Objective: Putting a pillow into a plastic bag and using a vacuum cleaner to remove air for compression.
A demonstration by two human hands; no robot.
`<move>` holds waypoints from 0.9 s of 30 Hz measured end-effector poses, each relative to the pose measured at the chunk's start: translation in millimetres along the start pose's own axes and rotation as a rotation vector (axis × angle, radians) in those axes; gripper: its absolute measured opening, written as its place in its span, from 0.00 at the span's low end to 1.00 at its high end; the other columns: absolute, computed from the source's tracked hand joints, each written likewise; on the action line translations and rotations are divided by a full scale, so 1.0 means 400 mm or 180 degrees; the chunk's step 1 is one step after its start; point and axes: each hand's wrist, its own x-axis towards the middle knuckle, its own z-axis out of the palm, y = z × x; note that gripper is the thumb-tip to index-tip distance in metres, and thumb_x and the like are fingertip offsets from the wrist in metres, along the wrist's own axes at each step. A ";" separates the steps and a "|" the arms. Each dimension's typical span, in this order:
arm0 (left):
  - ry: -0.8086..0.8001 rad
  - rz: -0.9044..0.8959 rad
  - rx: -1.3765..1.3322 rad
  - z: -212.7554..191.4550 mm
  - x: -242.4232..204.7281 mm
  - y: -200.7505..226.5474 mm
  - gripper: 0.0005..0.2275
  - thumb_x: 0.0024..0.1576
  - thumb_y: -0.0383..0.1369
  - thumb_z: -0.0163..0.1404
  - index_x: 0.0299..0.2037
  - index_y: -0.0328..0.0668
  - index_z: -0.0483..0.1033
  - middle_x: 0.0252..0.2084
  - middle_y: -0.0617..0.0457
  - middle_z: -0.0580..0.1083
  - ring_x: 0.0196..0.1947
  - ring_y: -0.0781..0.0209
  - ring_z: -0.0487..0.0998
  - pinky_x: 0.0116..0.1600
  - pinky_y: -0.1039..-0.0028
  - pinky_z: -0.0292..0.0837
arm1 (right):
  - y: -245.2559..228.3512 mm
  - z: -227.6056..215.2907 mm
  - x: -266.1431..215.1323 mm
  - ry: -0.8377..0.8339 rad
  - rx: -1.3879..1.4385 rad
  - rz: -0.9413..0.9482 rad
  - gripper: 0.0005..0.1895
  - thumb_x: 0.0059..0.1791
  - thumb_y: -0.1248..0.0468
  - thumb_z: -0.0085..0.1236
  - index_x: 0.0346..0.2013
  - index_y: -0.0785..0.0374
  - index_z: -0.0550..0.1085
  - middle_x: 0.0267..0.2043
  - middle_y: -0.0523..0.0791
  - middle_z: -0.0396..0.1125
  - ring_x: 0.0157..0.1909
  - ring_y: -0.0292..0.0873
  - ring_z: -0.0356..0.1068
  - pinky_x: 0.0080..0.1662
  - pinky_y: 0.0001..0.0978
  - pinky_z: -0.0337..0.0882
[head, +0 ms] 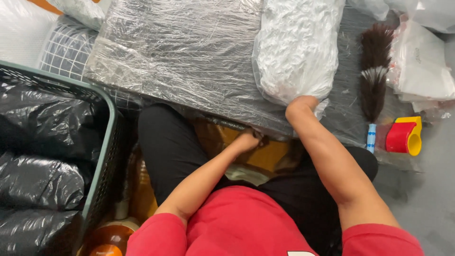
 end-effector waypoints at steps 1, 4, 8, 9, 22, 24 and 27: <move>0.0064 0.0037 -0.0110 0.004 -0.009 -0.013 0.19 0.58 0.43 0.45 0.45 0.36 0.81 0.43 0.41 0.81 0.50 0.47 0.81 0.52 0.59 0.79 | 0.002 0.003 0.007 -0.0010 -0.0020 -0.0007 0.25 0.61 0.67 0.26 0.68 0.60 0.68 0.70 0.42 0.63 0.72 0.47 0.59 0.62 0.58 0.58; 0.0039 0.0002 -0.0585 0.007 -0.039 -0.027 0.15 0.56 0.40 0.48 0.40 0.36 0.81 0.35 0.44 0.81 0.38 0.53 0.83 0.44 0.65 0.80 | 0.002 0.014 0.029 -0.0037 -0.0076 -0.0025 0.25 0.61 0.68 0.26 0.68 0.59 0.67 0.71 0.41 0.62 0.73 0.46 0.58 0.62 0.58 0.58; -0.0074 -0.0024 -0.1067 0.037 -0.052 -0.049 0.13 0.55 0.39 0.52 0.36 0.35 0.80 0.27 0.46 0.81 0.27 0.58 0.84 0.34 0.70 0.79 | 0.014 -0.008 0.000 -0.0095 0.0115 0.0020 0.25 0.60 0.67 0.27 0.68 0.62 0.67 0.71 0.42 0.63 0.73 0.47 0.58 0.62 0.58 0.58; -0.0072 -0.0026 -0.1073 0.039 -0.056 -0.048 0.13 0.55 0.39 0.52 0.36 0.35 0.80 0.27 0.46 0.81 0.27 0.58 0.84 0.34 0.70 0.79 | 0.016 -0.005 0.002 -0.0095 0.0109 0.0018 0.25 0.60 0.67 0.27 0.68 0.62 0.67 0.71 0.42 0.63 0.73 0.47 0.58 0.62 0.58 0.58; 0.0455 0.0771 -0.0332 -0.235 -0.452 0.078 0.14 0.61 0.40 0.49 0.52 0.44 0.76 0.40 0.45 0.82 0.45 0.41 0.81 0.48 0.54 0.77 | 0.023 0.007 0.022 -0.0018 0.0012 -0.0071 0.25 0.59 0.66 0.29 0.66 0.61 0.70 0.68 0.44 0.66 0.72 0.48 0.60 0.62 0.58 0.60; 0.0753 0.0871 -0.0444 -0.293 -0.541 0.063 0.11 0.62 0.39 0.49 0.51 0.49 0.77 0.37 0.48 0.82 0.42 0.43 0.82 0.46 0.56 0.78 | 0.021 0.037 0.083 -0.0046 0.0038 -0.0065 0.24 0.60 0.66 0.29 0.66 0.62 0.69 0.69 0.45 0.66 0.72 0.49 0.60 0.62 0.58 0.60; 0.1497 0.1026 -0.0706 -0.360 -0.653 -0.022 0.08 0.61 0.32 0.50 0.48 0.47 0.80 0.31 0.52 0.83 0.35 0.54 0.85 0.40 0.65 0.81 | 0.023 0.113 0.234 -0.0143 0.5423 0.0522 0.29 0.53 0.52 0.32 0.61 0.65 0.69 0.66 0.46 0.64 0.62 0.41 0.65 0.64 0.25 0.60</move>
